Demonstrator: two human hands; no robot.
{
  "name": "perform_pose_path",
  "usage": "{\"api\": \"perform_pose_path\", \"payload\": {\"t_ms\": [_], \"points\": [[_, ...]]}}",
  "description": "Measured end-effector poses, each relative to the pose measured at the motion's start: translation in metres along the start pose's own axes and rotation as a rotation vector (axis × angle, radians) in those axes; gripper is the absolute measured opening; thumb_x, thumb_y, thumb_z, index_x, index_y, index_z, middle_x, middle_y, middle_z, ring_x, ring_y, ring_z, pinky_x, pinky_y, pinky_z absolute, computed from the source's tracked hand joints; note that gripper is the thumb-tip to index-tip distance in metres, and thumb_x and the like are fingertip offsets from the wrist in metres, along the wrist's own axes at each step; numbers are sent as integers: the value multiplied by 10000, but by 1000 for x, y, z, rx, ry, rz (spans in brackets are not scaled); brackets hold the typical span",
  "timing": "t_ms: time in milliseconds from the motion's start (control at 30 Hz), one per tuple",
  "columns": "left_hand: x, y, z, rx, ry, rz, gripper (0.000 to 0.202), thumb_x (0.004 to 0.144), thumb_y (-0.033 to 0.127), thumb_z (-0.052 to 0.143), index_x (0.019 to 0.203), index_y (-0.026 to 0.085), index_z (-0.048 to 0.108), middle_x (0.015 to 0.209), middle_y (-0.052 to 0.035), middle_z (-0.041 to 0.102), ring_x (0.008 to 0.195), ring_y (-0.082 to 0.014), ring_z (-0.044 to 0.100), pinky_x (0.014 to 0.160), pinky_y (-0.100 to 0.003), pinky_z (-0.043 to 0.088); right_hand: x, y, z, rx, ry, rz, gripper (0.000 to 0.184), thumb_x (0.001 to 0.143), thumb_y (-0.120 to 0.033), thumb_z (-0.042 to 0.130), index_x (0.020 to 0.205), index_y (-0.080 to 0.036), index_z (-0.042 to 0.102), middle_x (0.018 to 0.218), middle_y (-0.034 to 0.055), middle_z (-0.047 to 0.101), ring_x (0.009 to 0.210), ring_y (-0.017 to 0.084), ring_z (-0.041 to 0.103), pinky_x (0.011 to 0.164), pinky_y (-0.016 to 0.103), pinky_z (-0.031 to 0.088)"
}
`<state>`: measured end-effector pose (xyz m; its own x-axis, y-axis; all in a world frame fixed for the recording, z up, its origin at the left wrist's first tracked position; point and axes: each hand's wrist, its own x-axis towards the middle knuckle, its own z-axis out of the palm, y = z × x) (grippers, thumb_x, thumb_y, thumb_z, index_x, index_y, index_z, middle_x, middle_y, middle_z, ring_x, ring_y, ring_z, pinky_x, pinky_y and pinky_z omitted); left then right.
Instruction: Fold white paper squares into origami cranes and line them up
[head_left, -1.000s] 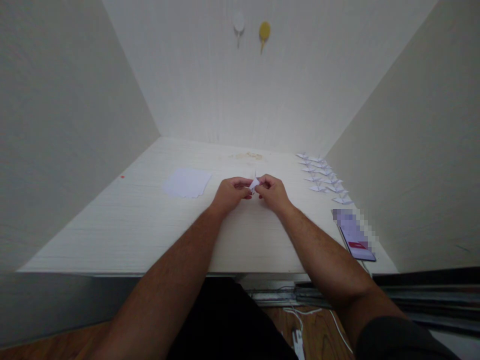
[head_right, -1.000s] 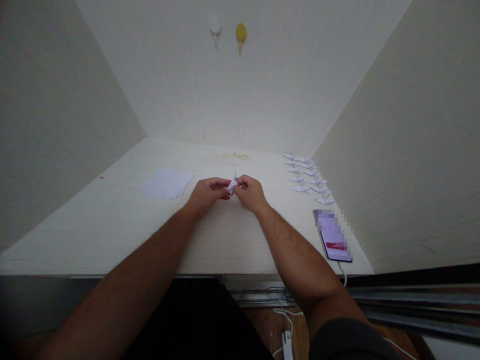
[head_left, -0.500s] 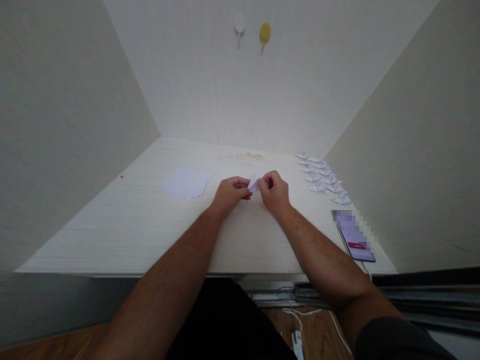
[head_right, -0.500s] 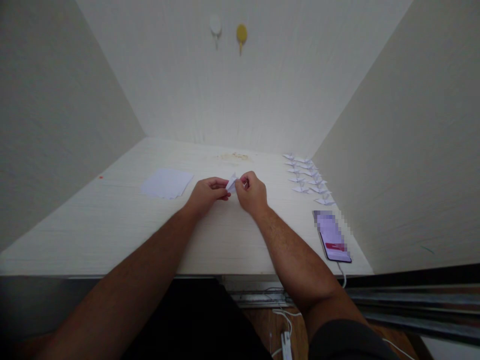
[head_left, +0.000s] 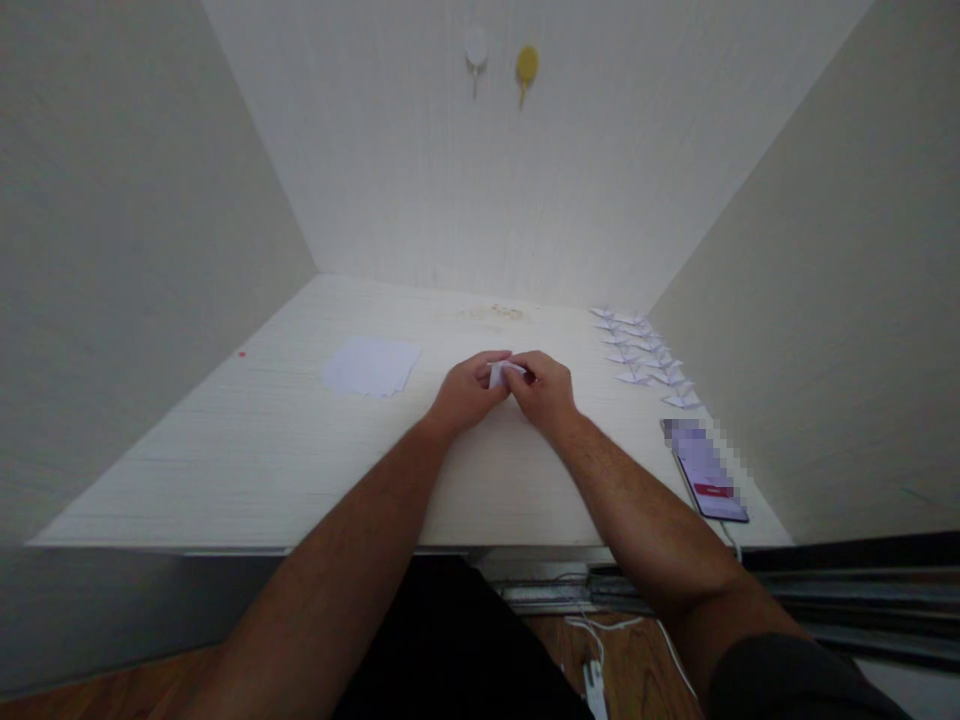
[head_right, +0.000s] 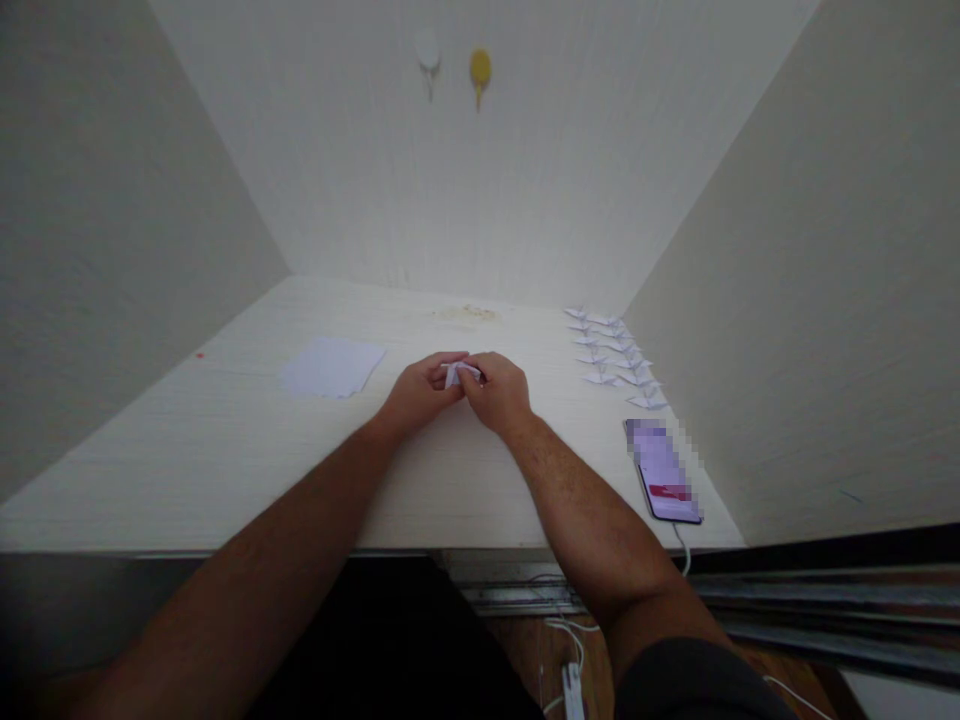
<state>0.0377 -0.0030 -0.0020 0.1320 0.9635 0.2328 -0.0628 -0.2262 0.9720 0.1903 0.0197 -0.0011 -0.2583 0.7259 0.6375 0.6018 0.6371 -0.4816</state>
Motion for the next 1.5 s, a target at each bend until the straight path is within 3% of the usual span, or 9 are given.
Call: {"api": "perform_pose_path", "payload": {"t_ms": [100, 300, 500, 767, 1000, 1233, 1367, 1500], "points": [[1, -9, 1, 138, 23, 72, 459, 700, 268, 729, 1137, 142, 666, 1133, -113, 725, 1013, -238, 692, 930, -396, 537, 0, -1, 0, -56, -12, -25, 172, 843, -252, 596, 958, -207, 715, 845, 38, 698, 770, 170, 617, 722, 290, 469], [-2, -7, 6, 268, -20, 130, 502, 755, 213, 647, 1255, 173, 631, 1188, -87, 711, 1034, -220, 691, 938, -357, 540, 2, -5, -4, -187, -18, -32, 143, 832, -216, 572, 892, -199, 701, 864, 60, 697, 832, 197, 616, 766, 307, 460], [-5, -1, 9, 398, 27, 137, 451, 748, 168, 647, 1198, 176, 672, 1133, -82, 731, 1016, -222, 689, 919, -345, 549, 1, -4, -4, -219, -59, -32, 160, 869, -221, 535, 856, -208, 693, 821, 49, 688, 789, 181, 606, 733, 289, 441], [0, -10, 1, 495, 155, 71, 446, 736, 116, 614, 1172, 181, 684, 1071, -57, 749, 929, -204, 702, 862, -344, 579, 1, -4, -3, -137, -132, 57, 144, 861, -261, 570, 921, -206, 688, 813, 22, 693, 712, 153, 593, 676, 270, 421], [-3, -5, 2, 575, 134, 70, 488, 731, 74, 558, 1193, 186, 670, 1097, -39, 742, 957, -177, 695, 895, -313, 563, 2, -12, -7, -237, -161, 147, 136, 832, -264, 567, 870, -200, 680, 736, 24, 679, 647, 159, 564, 604, 274, 364], [-4, -1, 3, 600, 152, 75, 438, 758, 75, 575, 1168, 185, 683, 1062, -47, 749, 889, -162, 705, 856, -295, 574, 0, -7, -2, -9, -56, 240, 152, 794, -236, 553, 801, -204, 701, 593, -25, 609, 540, 123, 516, 550, 248, 351], [-3, -5, 0, 489, 135, 31, 409, 774, 104, 587, 1165, 175, 684, 1031, -51, 751, 756, -140, 713, 757, -280, 604, 1, -2, 0, 150, 0, 279, 216, 780, -201, 507, 804, -196, 722, 602, -30, 620, 552, 118, 529, 560, 243, 379], [-2, -9, -2, 385, 84, 20, 424, 748, 106, 602, 1153, 188, 697, 1049, -43, 748, 799, -155, 714, 730, -286, 619, 2, 0, 1, 220, -13, 292, 181, 763, -225, 545, 800, -191, 719, 575, -40, 576, 543, 118, 505, 544, 240, 381]]}}
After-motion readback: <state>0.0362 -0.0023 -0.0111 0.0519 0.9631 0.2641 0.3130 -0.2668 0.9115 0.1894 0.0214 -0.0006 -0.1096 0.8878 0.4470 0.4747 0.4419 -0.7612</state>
